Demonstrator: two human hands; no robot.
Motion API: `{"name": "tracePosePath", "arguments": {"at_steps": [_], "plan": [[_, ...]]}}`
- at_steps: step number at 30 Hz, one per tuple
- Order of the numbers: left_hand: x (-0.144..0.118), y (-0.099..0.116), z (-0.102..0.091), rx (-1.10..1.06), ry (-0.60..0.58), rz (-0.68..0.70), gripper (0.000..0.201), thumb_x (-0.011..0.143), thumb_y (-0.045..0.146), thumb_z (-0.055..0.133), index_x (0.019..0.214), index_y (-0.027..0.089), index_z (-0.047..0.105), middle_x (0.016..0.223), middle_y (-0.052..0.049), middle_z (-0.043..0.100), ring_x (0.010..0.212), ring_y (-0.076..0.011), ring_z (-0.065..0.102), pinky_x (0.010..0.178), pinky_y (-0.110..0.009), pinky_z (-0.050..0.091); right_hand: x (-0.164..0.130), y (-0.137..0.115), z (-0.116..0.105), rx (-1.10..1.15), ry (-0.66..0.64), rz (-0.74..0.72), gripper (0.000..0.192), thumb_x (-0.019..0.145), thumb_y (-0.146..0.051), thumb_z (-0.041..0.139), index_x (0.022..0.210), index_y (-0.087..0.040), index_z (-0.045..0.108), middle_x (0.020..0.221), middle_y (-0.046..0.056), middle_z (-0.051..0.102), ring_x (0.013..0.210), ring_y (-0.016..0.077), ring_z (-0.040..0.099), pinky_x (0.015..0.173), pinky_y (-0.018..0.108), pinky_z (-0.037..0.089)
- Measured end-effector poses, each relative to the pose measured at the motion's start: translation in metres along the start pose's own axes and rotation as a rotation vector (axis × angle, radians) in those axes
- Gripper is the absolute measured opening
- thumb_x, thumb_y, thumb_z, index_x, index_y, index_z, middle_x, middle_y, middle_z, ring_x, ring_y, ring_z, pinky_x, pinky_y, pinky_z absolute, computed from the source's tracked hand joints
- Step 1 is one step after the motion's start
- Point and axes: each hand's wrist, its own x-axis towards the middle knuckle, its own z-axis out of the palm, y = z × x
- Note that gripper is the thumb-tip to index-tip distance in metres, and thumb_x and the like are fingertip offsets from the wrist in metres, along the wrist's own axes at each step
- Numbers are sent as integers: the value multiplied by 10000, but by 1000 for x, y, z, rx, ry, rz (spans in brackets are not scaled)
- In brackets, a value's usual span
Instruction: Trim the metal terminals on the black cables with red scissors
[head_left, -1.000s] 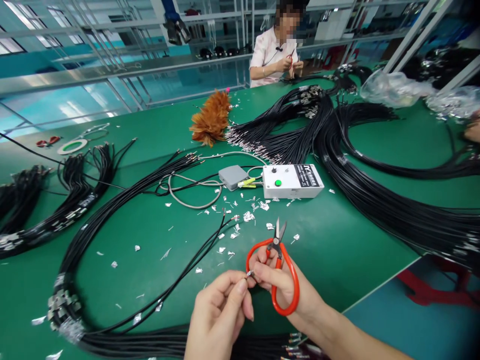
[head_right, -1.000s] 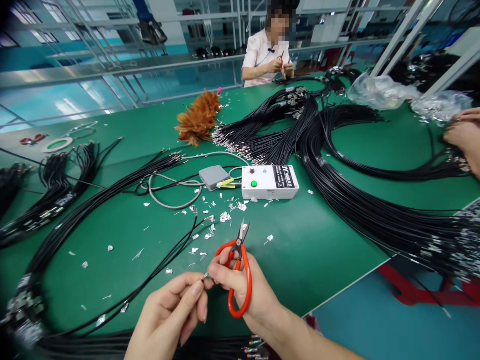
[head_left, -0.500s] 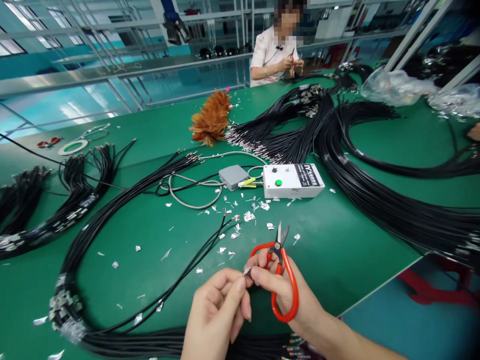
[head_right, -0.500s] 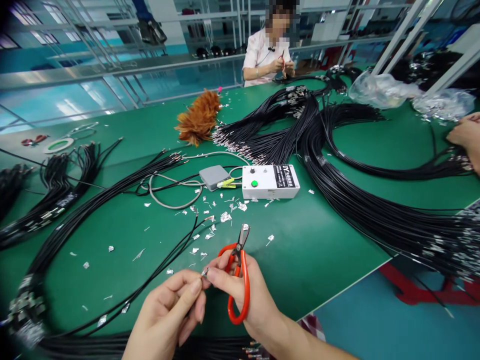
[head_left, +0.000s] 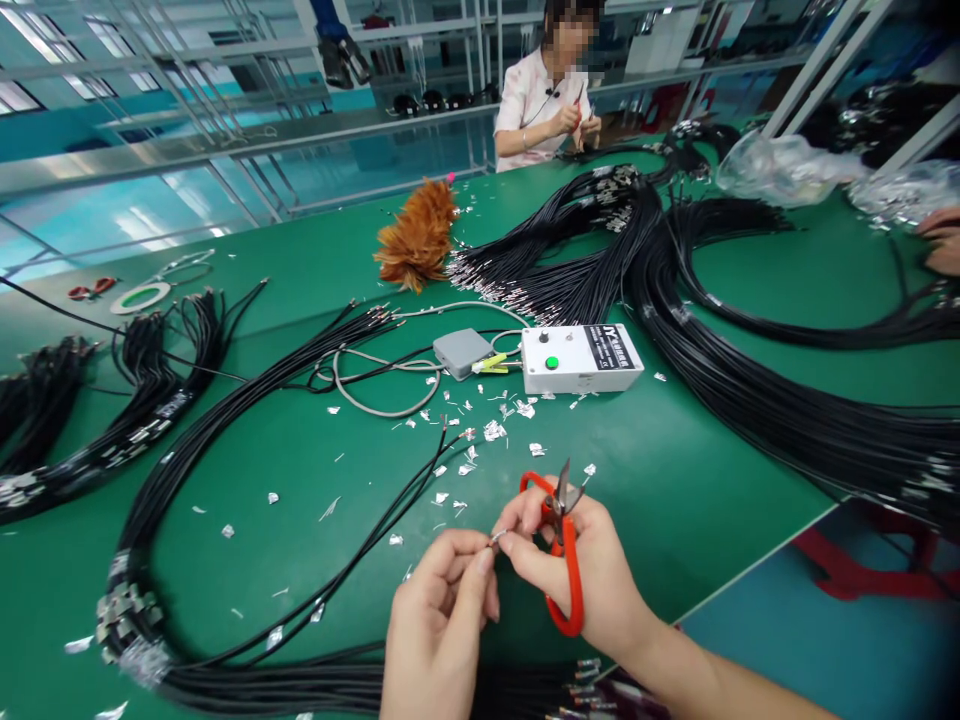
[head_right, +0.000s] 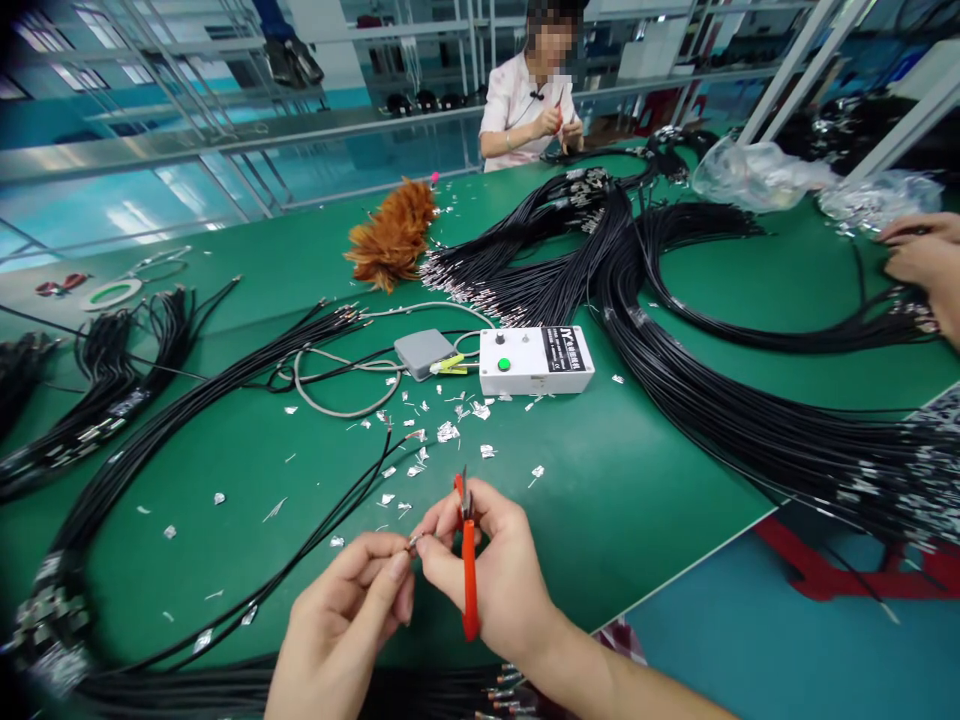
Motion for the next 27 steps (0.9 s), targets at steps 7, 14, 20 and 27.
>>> {"name": "tracePosePath", "arguments": {"at_steps": [7, 14, 20, 27], "plan": [[2, 23, -17, -142, -95, -160, 245, 793, 386, 654, 800, 145, 616, 460, 54, 489, 394, -30, 208, 372, -152, 121, 2, -10, -31, -618, -191, 46, 304, 724, -416, 719, 690, -211, 497, 675, -26, 516, 606, 133, 463, 567, 267, 353], [2, 23, -16, -175, -139, -194, 227, 802, 365, 643, 770, 145, 595, 434, 69, 468, 379, -18, 185, 361, -145, 98, -2, -21, -28, -1051, -365, -71, 383, 676, -483, 744, 624, -205, 486, 624, -37, 497, 529, 103, 382, 488, 242, 237], [0, 20, -16, -168, -169, -200, 230, 807, 371, 631, 763, 150, 585, 425, 70, 464, 371, -16, 170, 362, -147, 92, 7, -23, -23, -971, -485, 109, 489, 674, -538, 715, 549, -189, 396, 544, -63, 344, 521, 90, 267, 454, 231, 192], [0, 19, -16, -158, -174, -225, 216, 805, 342, 628, 706, 159, 570, 409, 71, 460, 357, -17, 174, 349, -141, 92, 9, -18, -34, -807, -596, 262, 463, 707, -537, 678, 565, -197, 397, 583, -61, 273, 543, 97, 232, 455, 227, 210]]}}
